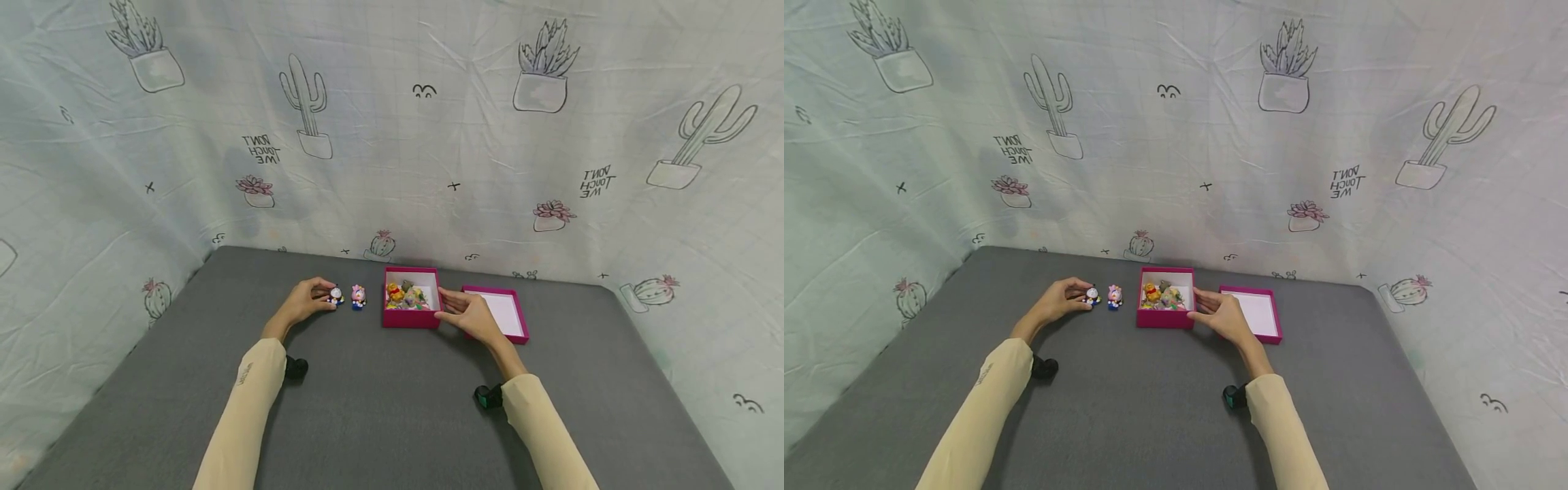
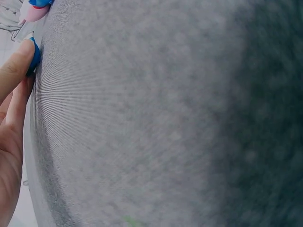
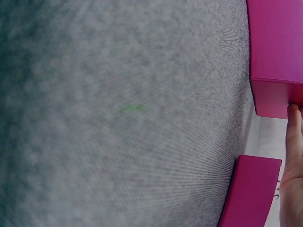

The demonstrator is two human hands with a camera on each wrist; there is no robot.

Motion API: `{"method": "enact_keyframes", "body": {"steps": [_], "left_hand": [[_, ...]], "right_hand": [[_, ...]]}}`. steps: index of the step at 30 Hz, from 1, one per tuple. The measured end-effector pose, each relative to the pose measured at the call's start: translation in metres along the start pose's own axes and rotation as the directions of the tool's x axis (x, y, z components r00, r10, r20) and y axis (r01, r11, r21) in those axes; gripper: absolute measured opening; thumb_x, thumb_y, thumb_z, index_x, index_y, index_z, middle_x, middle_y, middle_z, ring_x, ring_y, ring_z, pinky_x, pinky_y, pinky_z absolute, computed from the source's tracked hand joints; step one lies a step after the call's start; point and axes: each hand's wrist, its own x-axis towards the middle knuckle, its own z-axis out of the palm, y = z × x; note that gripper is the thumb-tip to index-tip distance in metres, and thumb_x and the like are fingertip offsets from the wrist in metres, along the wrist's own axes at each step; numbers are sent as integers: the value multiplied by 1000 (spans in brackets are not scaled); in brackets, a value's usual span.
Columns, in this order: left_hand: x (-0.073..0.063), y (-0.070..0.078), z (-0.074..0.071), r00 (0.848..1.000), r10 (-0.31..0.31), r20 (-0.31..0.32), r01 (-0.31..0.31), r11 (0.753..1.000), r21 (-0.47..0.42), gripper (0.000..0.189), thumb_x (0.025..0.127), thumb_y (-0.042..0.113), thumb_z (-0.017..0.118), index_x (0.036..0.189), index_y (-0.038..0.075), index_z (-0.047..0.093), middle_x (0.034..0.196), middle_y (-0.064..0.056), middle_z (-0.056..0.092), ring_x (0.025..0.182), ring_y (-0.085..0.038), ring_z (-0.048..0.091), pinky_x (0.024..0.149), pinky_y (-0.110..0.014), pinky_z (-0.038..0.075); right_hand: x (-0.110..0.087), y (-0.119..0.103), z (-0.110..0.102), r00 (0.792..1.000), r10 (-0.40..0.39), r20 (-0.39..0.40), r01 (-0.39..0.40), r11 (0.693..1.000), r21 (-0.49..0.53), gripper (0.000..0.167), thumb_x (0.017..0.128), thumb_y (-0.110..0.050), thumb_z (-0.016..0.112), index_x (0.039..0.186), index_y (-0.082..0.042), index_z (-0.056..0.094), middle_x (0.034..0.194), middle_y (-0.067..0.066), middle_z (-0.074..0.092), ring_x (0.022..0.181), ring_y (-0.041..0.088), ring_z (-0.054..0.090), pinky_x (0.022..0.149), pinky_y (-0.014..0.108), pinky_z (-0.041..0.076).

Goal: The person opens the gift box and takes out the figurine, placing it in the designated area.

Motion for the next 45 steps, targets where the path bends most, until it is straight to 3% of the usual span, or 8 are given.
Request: {"method": "enact_keyframes", "body": {"steps": [7, 14, 20, 31, 37, 42, 45], "left_hand": [[-6, 1, 0, 999, 12, -34, -8, 995, 103, 42, 80, 6, 78, 118, -1, 62, 117, -21, 62, 106, -34, 61, 91, -45, 50], [-8, 0, -2, 998, 3, -58, 4, 992, 130, 46, 79, 10, 79, 121, 3, 62, 117, -18, 63, 104, -31, 62, 89, -45, 51], [-7, 0, -3, 998, -10, -63, 18, 990, 140, 49, 79, 11, 79, 124, 3, 61, 119, -18, 63, 106, -30, 62, 91, -44, 50], [-7, 2, -3, 998, -32, -48, 38, 991, 130, 59, 78, 11, 80, 131, 1, 56, 127, -20, 59, 113, -31, 60, 94, -42, 49], [-10, 2, -7, 999, -33, -20, 32, 999, -31, 69, 77, 7, 81, 137, -4, 49, 138, -21, 50, 124, -32, 52, 99, -36, 46], [-16, -1, -17, 1000, -20, -23, 15, 982, -190, 73, 77, 6, 80, 139, -6, 44, 142, -22, 46, 130, -32, 46, 104, -34, 40], [-21, -2, -24, 999, -1, -40, -8, 975, -221, 69, 81, 9, 78, 139, -6, 44, 141, -23, 46, 130, -34, 45, 105, -33, 39]], "right_hand": [[-5, -8, 0, 1000, 3, 14, -3, 1000, 7, 59, 79, -8, 79, 129, 11, 54, 130, 25, 54, 116, 32, 57, 91, 36, 48], [-3, 1, 1, 1000, -31, -1, 31, 999, -18, 59, 78, -11, 80, 128, 10, 56, 129, 23, 56, 114, 28, 59, 87, 30, 51], [-3, -3, 0, 1000, -4, 9, 5, 1000, -8, 58, 79, -8, 79, 129, 9, 55, 131, 22, 55, 117, 32, 56, 91, 36, 48], [-11, -37, 0, 999, 16, 38, -16, 1000, -5, 56, 81, 1, 75, 129, 16, 50, 131, 30, 51, 117, 38, 54, 91, 40, 47], [-11, -39, 0, 999, 18, 34, -18, 1000, -1, 56, 80, 2, 75, 128, 17, 50, 131, 31, 50, 118, 39, 53, 91, 40, 47], [-11, -36, 1, 999, 9, 34, -9, 1000, 14, 56, 80, 3, 75, 128, 17, 50, 131, 31, 49, 118, 39, 52, 91, 40, 46], [-11, -35, 1, 999, 9, 37, -10, 1000, 27, 55, 80, 4, 74, 128, 18, 50, 131, 32, 49, 118, 39, 52, 92, 42, 46]]}}
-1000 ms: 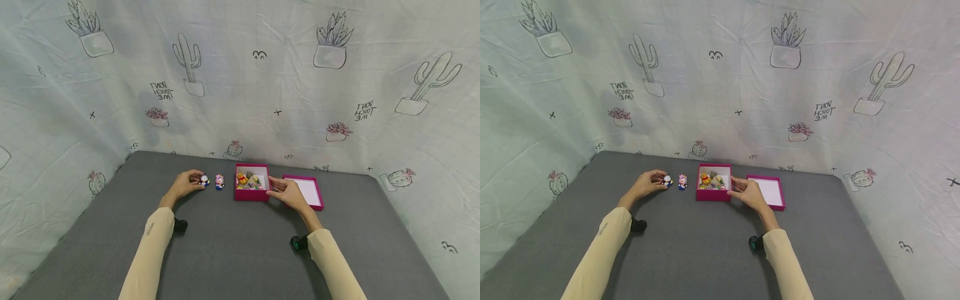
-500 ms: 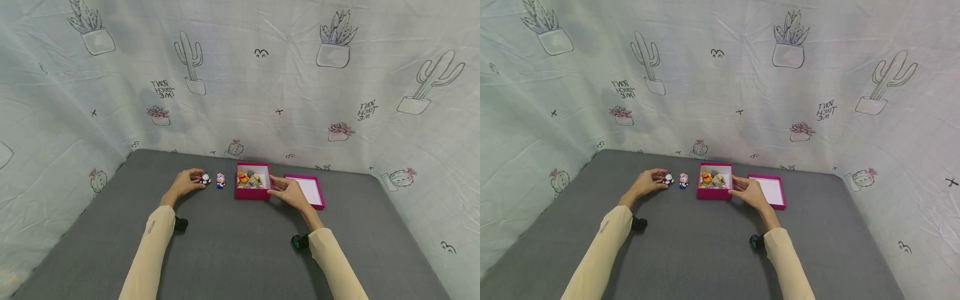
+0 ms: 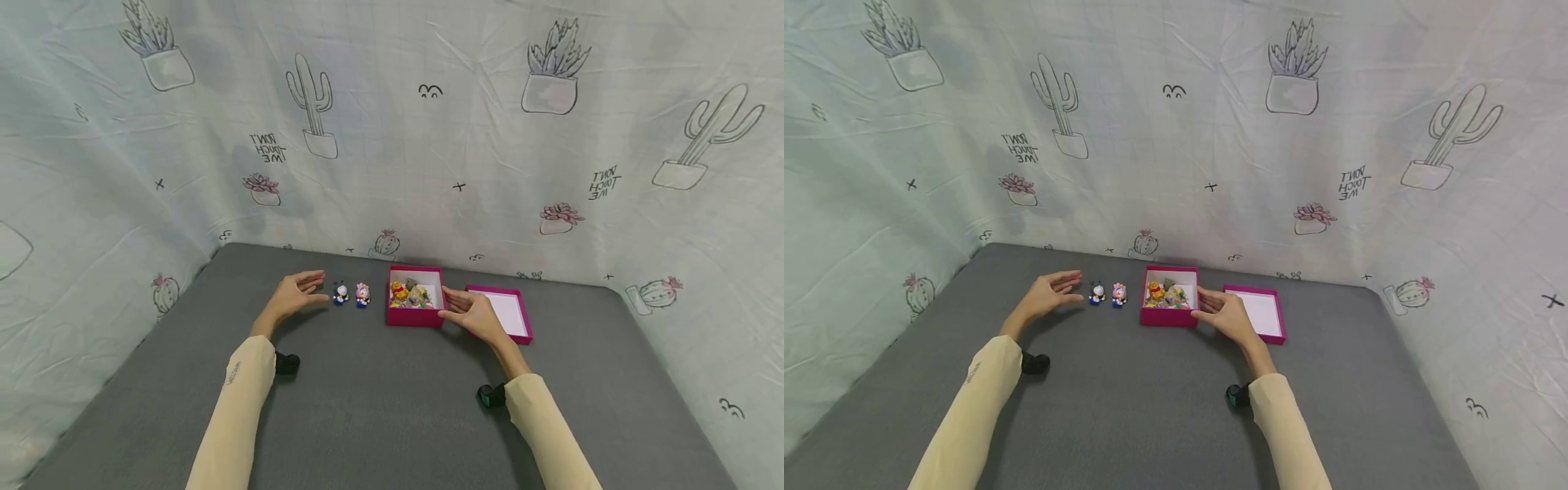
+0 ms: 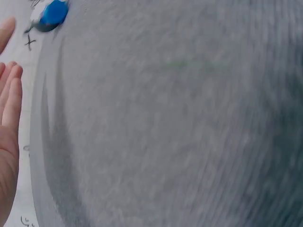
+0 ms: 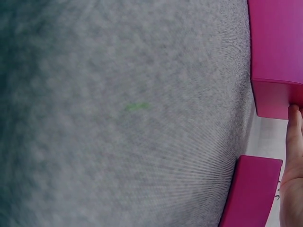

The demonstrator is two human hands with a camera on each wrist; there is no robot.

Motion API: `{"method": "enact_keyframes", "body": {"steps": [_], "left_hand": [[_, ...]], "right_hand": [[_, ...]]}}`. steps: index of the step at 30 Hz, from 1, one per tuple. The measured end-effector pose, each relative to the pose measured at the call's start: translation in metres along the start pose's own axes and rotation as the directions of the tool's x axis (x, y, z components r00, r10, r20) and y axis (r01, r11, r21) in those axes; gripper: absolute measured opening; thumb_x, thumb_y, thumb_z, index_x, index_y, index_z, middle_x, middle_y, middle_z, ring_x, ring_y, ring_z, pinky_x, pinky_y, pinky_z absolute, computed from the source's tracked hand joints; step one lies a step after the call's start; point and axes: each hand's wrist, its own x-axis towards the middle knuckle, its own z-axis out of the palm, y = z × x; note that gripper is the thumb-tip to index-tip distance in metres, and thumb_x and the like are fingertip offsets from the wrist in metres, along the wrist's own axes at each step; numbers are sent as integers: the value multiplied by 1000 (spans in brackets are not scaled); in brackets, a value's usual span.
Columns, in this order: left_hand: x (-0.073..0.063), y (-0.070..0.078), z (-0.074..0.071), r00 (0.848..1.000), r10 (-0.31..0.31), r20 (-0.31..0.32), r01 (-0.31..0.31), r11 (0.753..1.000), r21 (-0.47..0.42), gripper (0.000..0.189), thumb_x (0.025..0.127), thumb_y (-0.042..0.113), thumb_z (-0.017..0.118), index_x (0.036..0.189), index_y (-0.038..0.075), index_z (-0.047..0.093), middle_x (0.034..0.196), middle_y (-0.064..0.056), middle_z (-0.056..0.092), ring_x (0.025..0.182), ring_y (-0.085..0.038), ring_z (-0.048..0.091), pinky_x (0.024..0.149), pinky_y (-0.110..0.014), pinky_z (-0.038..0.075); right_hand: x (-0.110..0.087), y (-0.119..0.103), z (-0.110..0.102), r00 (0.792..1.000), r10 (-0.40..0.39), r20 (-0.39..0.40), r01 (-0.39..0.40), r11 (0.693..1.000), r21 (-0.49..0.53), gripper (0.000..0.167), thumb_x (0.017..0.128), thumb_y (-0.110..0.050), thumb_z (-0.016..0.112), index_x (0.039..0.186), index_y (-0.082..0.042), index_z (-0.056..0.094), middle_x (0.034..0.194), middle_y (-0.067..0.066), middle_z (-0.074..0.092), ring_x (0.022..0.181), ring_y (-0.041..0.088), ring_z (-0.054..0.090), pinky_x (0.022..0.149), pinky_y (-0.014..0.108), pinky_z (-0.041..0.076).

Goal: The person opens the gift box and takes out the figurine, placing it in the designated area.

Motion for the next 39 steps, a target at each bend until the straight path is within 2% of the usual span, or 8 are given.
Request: {"method": "enact_keyframes", "body": {"steps": [5, 9, 12, 15, 20, 27, 32, 39], "left_hand": [[-4, 6, -7, 991, 95, -97, -101, 993, -59, 54, 86, 9, 73, 132, -8, 51, 133, -28, 52, 122, -35, 53, 96, -21, 45], [-6, 22, -7, 969, 171, -180, -198, 969, -147, 46, 86, 1, 70, 127, -13, 54, 126, -26, 57, 110, -21, 62, 88, -17, 49], [-7, 37, -4, 960, 204, -193, -241, 951, -193, 45, 86, -4, 68, 126, -15, 53, 124, -22, 60, 103, -8, 63, 86, -19, 51], [-5, 48, 1, 955, 235, -181, -271, 938, -216, 45, 86, -6, 67, 126, -17, 51, 124, -23, 59, 102, -4, 62, 88, -20, 51], [3, 57, 14, 960, 246, -132, -272, 931, -245, 44, 86, -5, 67, 127, -16, 52, 127, -28, 56, 104, -7, 62, 88, -21, 51], [19, 48, 34, 966, 245, -85, -259, 929, -264, 44, 87, 3, 69, 128, -6, 57, 127, -20, 59, 108, -9, 61, 91, -24, 50], [15, 67, 46, 974, 220, -60, -228, 940, -255, 43, 87, 0, 68, 128, -10, 55, 127, -26, 57, 112, -22, 60, 90, -24, 50], [13, 88, 62, 982, 191, -9, -187, 951, -245, 45, 88, 1, 67, 129, -11, 53, 129, -28, 55, 122, -42, 50, 97, -29, 47]], "right_hand": [[0, 0, 0, 1000, -3, -5, 3, 1000, -2, 55, 81, 3, 74, 128, 17, 50, 131, 31, 50, 118, 39, 52, 92, 44, 46], [0, 0, 0, 1000, -11, 0, 11, 1000, -1, 55, 81, 2, 74, 128, 17, 50, 131, 31, 50, 118, 39, 52, 92, 43, 46], [-2, -1, 1, 1000, -8, -3, 8, 1000, 1, 55, 81, 2, 74, 128, 17, 50, 131, 31, 49, 118, 38, 52, 92, 42, 46], [-5, -3, 2, 1000, -5, -9, 5, 1000, 6, 55, 81, 2, 74, 128, 17, 50, 132, 31, 49, 119, 38, 52, 92, 42, 46], [-9, -7, 6, 1000, -2, -20, 2, 1000, 19, 55, 80, 4, 74, 128, 17, 50, 131, 32, 49, 119, 39, 51, 93, 44, 45], [-12, 0, 10, 1000, 7, -30, -7, 1000, 7, 55, 81, 0, 75, 129, 14, 52, 131, 29, 51, 119, 36, 53, 93, 43, 46], [-13, 7, 8, 999, 2, -34, -1, 1000, 14, 57, 80, -3, 77, 129, 13, 53, 130, 28, 52, 118, 35, 54, 92, 40, 47], [-19, -12, 8, 1000, 18, -9, -18, 1000, 20, 54, 81, 3, 74, 128, 16, 50, 131, 31, 50, 119, 37, 52, 92, 42, 46]]}}
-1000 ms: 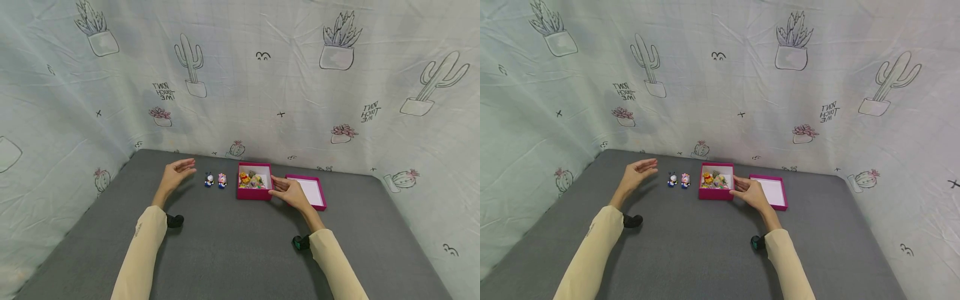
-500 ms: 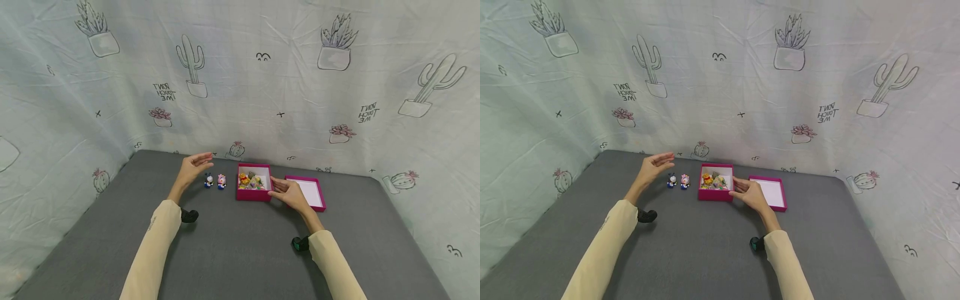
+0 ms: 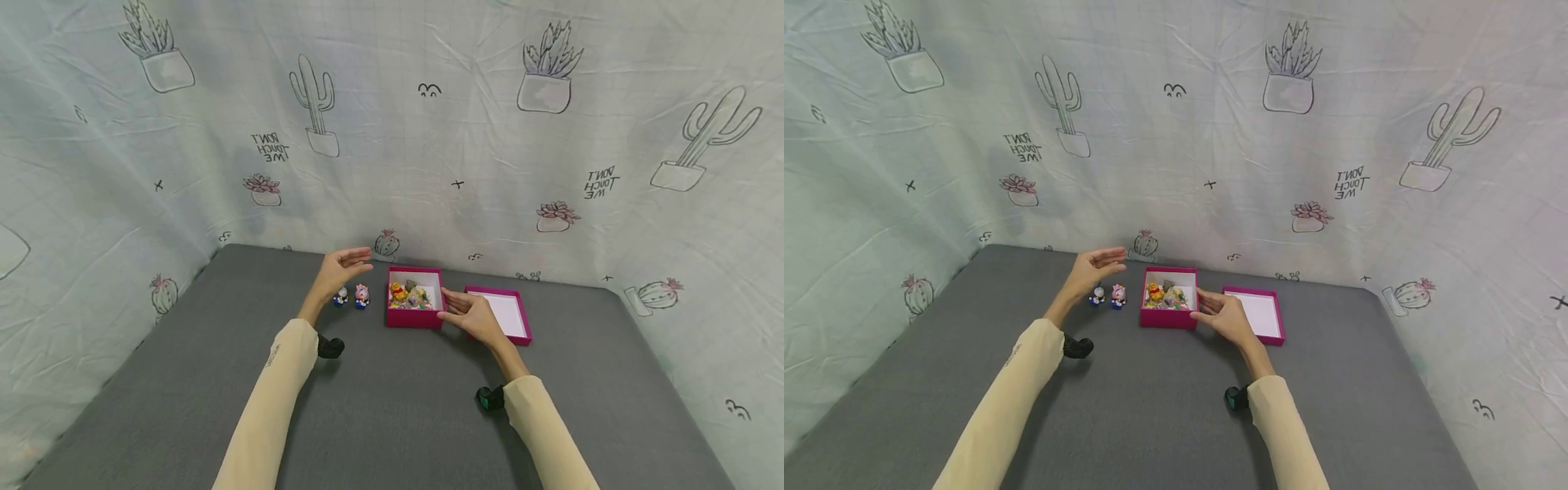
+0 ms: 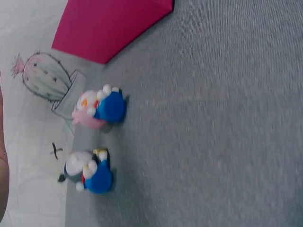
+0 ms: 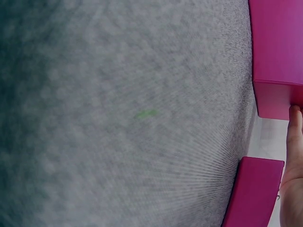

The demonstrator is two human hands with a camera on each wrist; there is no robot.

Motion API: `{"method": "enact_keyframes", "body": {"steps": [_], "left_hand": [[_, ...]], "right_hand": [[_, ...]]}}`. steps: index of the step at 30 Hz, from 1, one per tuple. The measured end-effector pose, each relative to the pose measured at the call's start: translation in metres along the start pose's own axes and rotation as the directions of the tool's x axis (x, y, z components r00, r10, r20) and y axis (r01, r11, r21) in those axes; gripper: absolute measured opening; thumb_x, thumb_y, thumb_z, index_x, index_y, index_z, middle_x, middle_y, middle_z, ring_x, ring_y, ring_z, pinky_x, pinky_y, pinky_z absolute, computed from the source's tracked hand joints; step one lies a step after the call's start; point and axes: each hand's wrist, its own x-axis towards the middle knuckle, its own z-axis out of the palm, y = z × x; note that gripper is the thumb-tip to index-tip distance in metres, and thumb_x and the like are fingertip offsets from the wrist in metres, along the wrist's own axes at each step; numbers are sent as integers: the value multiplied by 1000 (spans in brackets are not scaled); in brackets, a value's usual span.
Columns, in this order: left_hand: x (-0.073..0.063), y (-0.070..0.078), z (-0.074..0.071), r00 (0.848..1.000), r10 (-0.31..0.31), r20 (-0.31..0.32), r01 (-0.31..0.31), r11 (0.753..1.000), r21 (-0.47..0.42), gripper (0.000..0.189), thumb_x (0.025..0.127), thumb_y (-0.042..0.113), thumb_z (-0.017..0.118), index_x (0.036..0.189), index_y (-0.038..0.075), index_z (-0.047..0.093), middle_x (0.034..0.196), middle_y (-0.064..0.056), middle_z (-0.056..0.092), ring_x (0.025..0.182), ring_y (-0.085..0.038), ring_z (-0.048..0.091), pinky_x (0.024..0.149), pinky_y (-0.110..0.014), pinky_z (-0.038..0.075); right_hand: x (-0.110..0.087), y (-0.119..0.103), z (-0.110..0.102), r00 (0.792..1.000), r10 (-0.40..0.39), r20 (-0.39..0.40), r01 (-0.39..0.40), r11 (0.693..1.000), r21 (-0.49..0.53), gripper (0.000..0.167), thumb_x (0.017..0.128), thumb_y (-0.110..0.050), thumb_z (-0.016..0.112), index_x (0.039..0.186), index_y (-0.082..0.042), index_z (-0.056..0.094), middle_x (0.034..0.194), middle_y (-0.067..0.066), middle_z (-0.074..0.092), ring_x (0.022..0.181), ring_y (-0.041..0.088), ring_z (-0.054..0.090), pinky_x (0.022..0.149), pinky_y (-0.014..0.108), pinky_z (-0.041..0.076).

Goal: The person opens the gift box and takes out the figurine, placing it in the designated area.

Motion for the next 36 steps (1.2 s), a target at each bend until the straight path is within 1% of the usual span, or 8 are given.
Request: {"method": "enact_keyframes", "body": {"steps": [3, 8, 15, 19, 22, 25, 32, 36], "left_hand": [[3, 1, 8, 1000, 3, 24, -4, 1000, 17, 45, 89, 2, 67, 129, -11, 53, 129, -28, 55, 123, -44, 48, 102, -33, 44], [8, -1, 20, 999, 19, 44, -21, 998, 53, 44, 88, 3, 68, 127, -10, 55, 127, -25, 57, 121, -42, 51, 102, -34, 44], [21, -18, 33, 997, 25, 73, -26, 1000, 4, 44, 88, 3, 69, 127, -11, 55, 129, -27, 55, 120, -41, 52, 100, -34, 45], [29, -30, 39, 997, 8, 74, -11, 999, 39, 42, 88, 7, 70, 126, -5, 59, 129, -23, 57, 119, -35, 55, 100, -35, 45], [32, -32, 44, 997, -4, 82, -1, 997, 71, 40, 88, 7, 69, 125, -3, 60, 128, -21, 58, 118, -32, 57, 99, -33, 46], [35, -32, 51, 995, -25, 100, 14, 994, 110, 39, 88, 6, 69, 125, -2, 61, 127, -20, 59, 117, -30, 58, 98, -33, 47], [39, -34, 64, 985, -98, 142, 61, 967, 248, 39, 87, 8, 71, 124, 2, 63, 122, -14, 64, 113, -28, 61, 93, -32, 50], [43, -30, 74, 983, -114, 142, 53, 924, 379, 39, 85, 11, 73, 123, 2, 64, 121, -13, 65, 110, -26, 63, 93, -31, 50]], "right_hand": [[0, 0, 0, 1000, 1, 0, -1, 1000, -2, 55, 81, 3, 73, 129, 16, 50, 131, 31, 50, 119, 37, 52, 93, 41, 46], [1, 2, 1, 1000, -1, -6, 1, 1000, 3, 56, 81, 1, 75, 128, 16, 50, 131, 31, 50, 119, 37, 52, 93, 41, 46], [8, 24, 0, 999, -19, -28, 19, 1000, -5, 57, 80, -5, 77, 129, 12, 53, 130, 26, 53, 118, 33, 55, 91, 35, 48], [11, 36, 1, 999, -32, -38, 31, 999, -26, 59, 80, -10, 78, 130, 9, 54, 131, 23, 54, 117, 29, 56, 90, 29, 49], [12, 39, 1, 998, -44, -42, 43, 999, -32, 59, 80, -11, 78, 130, 10, 54, 131, 23, 54, 117, 30, 56, 90, 29, 49], [13, 37, 0, 999, -22, -44, 20, 999, -33, 59, 80, -11, 79, 130, 8, 55, 131, 22, 55, 117, 29, 56, 90, 30, 49], [10, 17, -1, 1000, -12, -17, 11, 1000, -9, 56, 81, -3, 76, 129, 14, 52, 131, 29, 51, 117, 36, 54, 91, 37, 48], [8, 5, -1, 1000, -11, -7, 11, 1000, -13, 56, 81, 0, 75, 128, 16, 50, 131, 30, 50, 118, 37, 53, 91, 38, 47]]}}
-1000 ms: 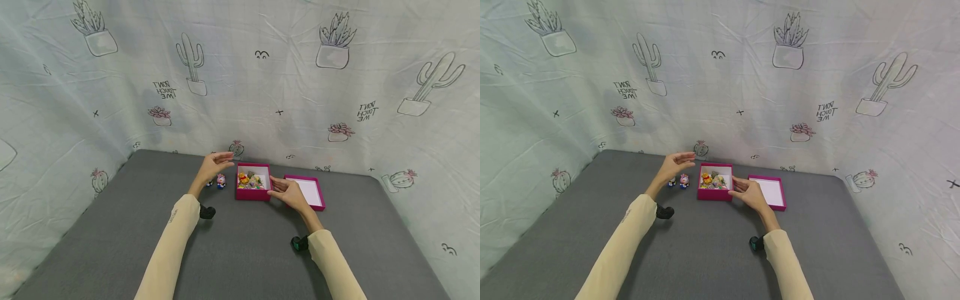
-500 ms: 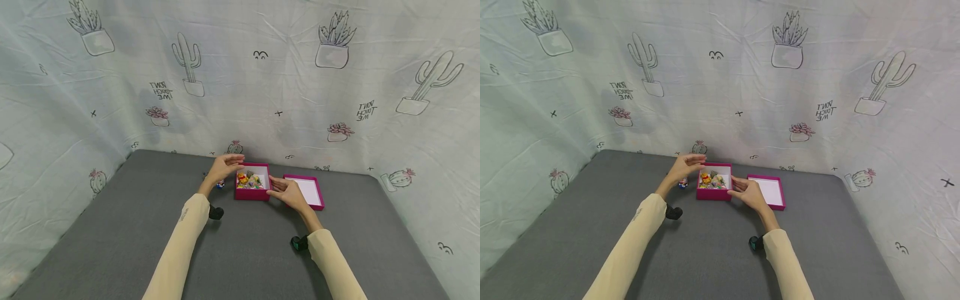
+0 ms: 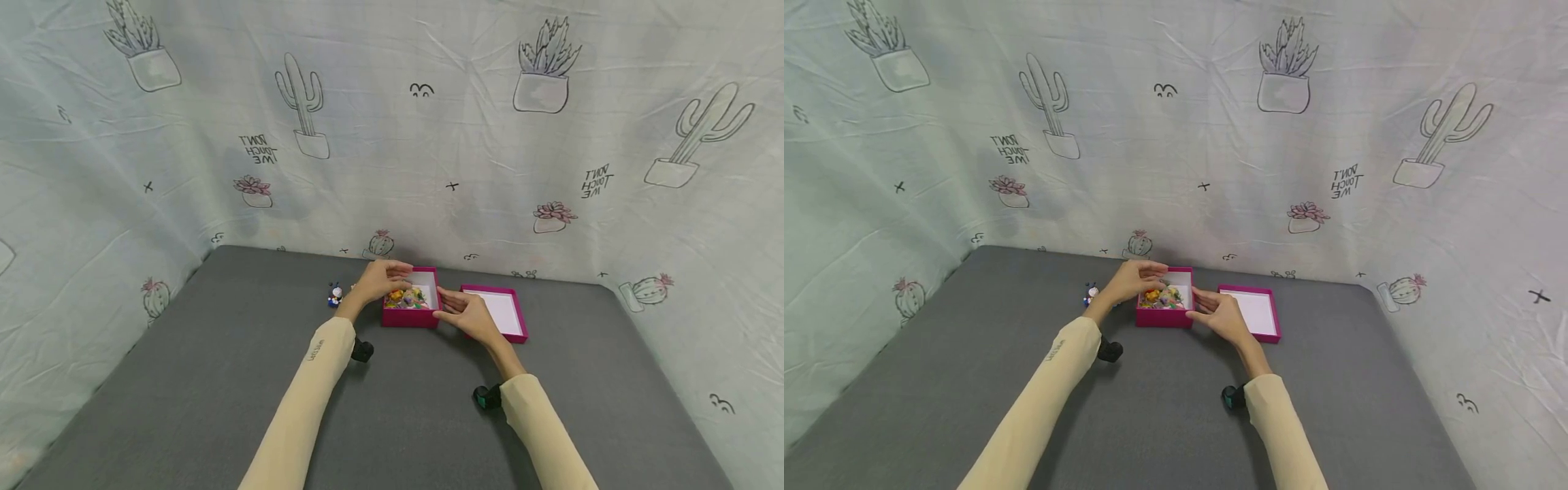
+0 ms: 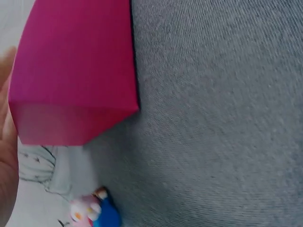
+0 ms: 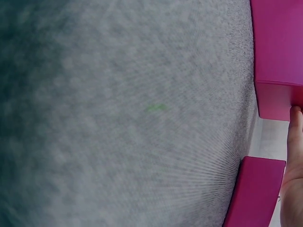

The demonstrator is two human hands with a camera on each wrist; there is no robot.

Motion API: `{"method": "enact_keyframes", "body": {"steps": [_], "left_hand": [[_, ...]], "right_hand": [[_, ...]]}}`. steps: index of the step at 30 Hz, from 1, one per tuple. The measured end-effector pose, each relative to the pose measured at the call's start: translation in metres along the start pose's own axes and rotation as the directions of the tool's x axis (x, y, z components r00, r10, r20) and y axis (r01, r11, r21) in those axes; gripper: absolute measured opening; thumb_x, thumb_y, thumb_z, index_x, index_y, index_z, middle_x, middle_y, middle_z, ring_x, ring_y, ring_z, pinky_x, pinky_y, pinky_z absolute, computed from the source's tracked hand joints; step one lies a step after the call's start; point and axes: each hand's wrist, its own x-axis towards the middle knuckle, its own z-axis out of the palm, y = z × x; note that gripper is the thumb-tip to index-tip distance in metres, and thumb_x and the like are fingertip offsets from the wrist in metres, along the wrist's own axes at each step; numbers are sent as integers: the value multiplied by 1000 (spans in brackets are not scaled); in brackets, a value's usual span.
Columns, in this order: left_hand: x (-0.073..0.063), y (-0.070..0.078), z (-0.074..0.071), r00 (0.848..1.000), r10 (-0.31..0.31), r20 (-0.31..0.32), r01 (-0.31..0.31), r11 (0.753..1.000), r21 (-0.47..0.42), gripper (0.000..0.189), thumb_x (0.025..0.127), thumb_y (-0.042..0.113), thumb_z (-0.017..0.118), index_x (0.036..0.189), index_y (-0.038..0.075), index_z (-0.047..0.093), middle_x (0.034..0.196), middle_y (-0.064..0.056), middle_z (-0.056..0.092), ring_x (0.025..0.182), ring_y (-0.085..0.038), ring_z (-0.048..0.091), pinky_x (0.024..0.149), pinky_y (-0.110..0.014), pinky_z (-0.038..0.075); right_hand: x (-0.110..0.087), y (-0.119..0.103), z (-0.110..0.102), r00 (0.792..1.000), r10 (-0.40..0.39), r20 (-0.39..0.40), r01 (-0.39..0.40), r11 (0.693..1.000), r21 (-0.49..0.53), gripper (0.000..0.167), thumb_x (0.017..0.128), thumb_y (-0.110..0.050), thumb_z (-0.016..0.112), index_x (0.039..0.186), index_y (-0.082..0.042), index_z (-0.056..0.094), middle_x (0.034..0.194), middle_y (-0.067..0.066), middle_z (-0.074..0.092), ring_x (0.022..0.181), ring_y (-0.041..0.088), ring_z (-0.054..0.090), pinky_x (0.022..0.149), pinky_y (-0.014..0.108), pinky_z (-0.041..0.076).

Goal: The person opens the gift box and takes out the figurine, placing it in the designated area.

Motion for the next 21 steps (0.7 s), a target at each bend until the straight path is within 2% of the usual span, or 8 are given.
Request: {"method": "enact_keyframes", "body": {"steps": [5, 8, 11, 13, 15, 16, 21], "left_hand": [[6, 11, 13, 998, -45, -48, 53, 982, 183, 44, 83, 15, 76, 122, 0, 65, 119, -13, 66, 107, -25, 64, 91, -34, 51], [8, 17, 23, 988, -111, -109, 137, 953, 272, 46, 82, 19, 78, 121, 0, 65, 115, -14, 67, 103, -25, 65, 88, -34, 53], [8, 23, 32, 972, -164, -168, 216, 904, 370, 40, 80, 25, 80, 107, -3, 70, 103, -14, 69, 90, -23, 67, 78, -33, 55], [8, 25, 39, 964, -175, -203, 248, 865, 436, 36, 78, 28, 81, 94, -3, 72, 94, -13, 70, 81, -22, 66, 72, -33, 56], [8, 28, 44, 960, -174, -221, 265, 823, 503, 37, 76, 30, 83, 89, -3, 72, 90, -14, 70, 77, -23, 67, 69, -34, 57], [9, 29, 46, 958, -170, -230, 269, 805, 529, 38, 75, 31, 83, 88, -3, 72, 90, -14, 70, 78, -23, 68, 69, -34, 57], [12, 34, 53, 952, -196, -236, 302, 732, 611, 51, 74, 34, 84, 109, 0, 68, 104, -14, 66, 94, -29, 66, 78, -39, 56]], "right_hand": [[-2, -1, 0, 1000, -1, -8, 1, 1000, -2, 55, 81, 1, 74, 128, 16, 51, 131, 30, 50, 117, 38, 53, 90, 35, 48], [-3, 1, -1, 1000, -3, -6, 3, 1000, 16, 55, 81, 1, 74, 128, 16, 50, 131, 30, 50, 118, 37, 53, 90, 34, 48], [-4, 2, -1, 1000, -5, -7, 5, 1000, 24, 55, 81, 1, 74, 128, 16, 51, 131, 30, 50, 118, 37, 53, 91, 35, 48], [-4, 2, 0, 1000, -10, -10, 10, 1000, 22, 55, 81, 2, 74, 128, 16, 51, 131, 30, 50, 118, 37, 53, 91, 37, 47], [-4, 2, 0, 1000, -20, -11, 20, 1000, 14, 54, 81, 2, 74, 128, 16, 51, 131, 30, 50, 117, 38, 53, 91, 39, 47], [-5, 2, 1, 1000, -24, -10, 24, 1000, 12, 54, 81, 2, 74, 128, 16, 51, 131, 31, 50, 117, 38, 53, 91, 40, 47], [-5, 2, 2, 1000, -28, -7, 28, 1000, 11, 54, 81, 2, 74, 128, 16, 51, 130, 31, 50, 117, 38, 53, 92, 42, 46]]}}
